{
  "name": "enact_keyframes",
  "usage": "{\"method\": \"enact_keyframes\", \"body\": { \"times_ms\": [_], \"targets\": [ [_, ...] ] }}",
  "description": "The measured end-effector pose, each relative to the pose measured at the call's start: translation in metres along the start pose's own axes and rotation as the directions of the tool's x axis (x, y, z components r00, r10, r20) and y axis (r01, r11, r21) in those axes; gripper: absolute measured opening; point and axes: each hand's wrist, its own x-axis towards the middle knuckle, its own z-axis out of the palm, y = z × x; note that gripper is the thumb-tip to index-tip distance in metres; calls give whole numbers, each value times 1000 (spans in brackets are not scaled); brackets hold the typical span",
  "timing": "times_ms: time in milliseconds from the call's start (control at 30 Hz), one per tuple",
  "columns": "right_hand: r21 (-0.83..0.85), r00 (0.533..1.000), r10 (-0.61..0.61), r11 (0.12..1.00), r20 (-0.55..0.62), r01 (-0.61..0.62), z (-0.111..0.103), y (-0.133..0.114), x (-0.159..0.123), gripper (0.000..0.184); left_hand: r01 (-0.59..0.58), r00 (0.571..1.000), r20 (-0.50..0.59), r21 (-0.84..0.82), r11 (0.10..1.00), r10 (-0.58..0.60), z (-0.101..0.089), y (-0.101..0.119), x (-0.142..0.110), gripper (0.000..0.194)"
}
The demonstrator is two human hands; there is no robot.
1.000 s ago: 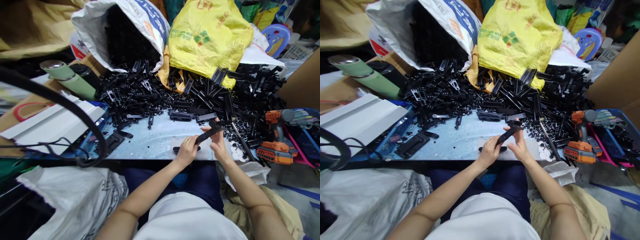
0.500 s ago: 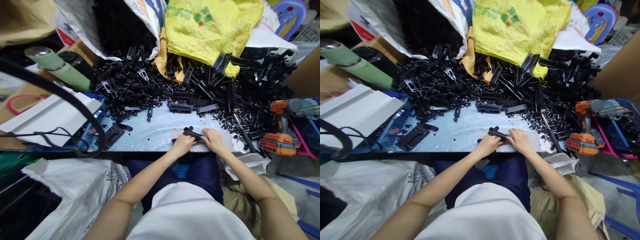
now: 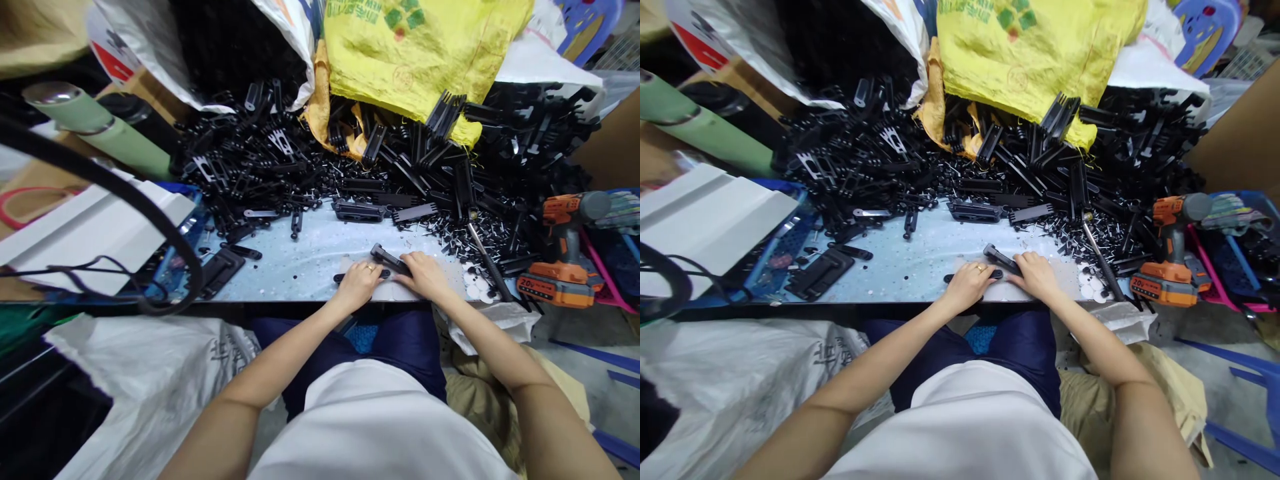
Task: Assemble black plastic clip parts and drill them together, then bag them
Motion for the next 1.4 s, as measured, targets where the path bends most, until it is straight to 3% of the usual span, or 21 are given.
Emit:
{"method": "enact_keyframes", "body": {
  "times_ms": [100, 200, 300, 367, 433, 667, 867, 1100, 1233, 1400],
  "targets": [
    [-33, 997, 33, 999, 73, -30, -3, -4, 2, 21, -1, 1000, -1, -2, 1000, 1, -1, -2, -3, 22],
    [-27, 991, 107, 994, 81, -105, -13, 8, -5, 24, 20, 1000, 22, -24, 1000, -20, -3, -2, -1, 23],
    [-2, 991, -112, 994, 79, 112, -20, 24, -19, 31, 50, 993, 106, -64, 997, -43, -8, 1, 5, 26],
    [-10, 948, -294, 955, 121, 297, -18, 28, -27, 33, 66, 988, 147, -109, 992, -50, -13, 3, 8, 30],
    [-47, 919, -362, 926, 158, 374, -10, 26, -31, 34, 79, 985, 167, -160, 984, -52, -18, 5, 10, 36],
    [-167, 960, -261, 947, 100, 274, 1, 9, -31, 37, 136, 972, 219, -245, 960, -82, -18, 10, 10, 62],
    [-89, 953, -253, 959, 168, 270, -3, 7, -32, 34, 119, 982, 176, -265, 957, -73, -13, 9, 8, 61],
    [-166, 963, -270, 950, -13, 264, -13, -6, -35, 32, 70, 997, 13, -329, 942, -69, -7, 3, -1, 47],
    [-197, 952, -305, 935, -14, 296, -24, -11, -34, 27, 12, 998, -57, -337, 941, -33, -3, 2, -6, 36],
    [-206, 958, -287, 938, -9, 279, -31, -10, -31, 27, 32, 998, -39, -332, 943, -48, -6, 4, -2, 33]
  ]
}}
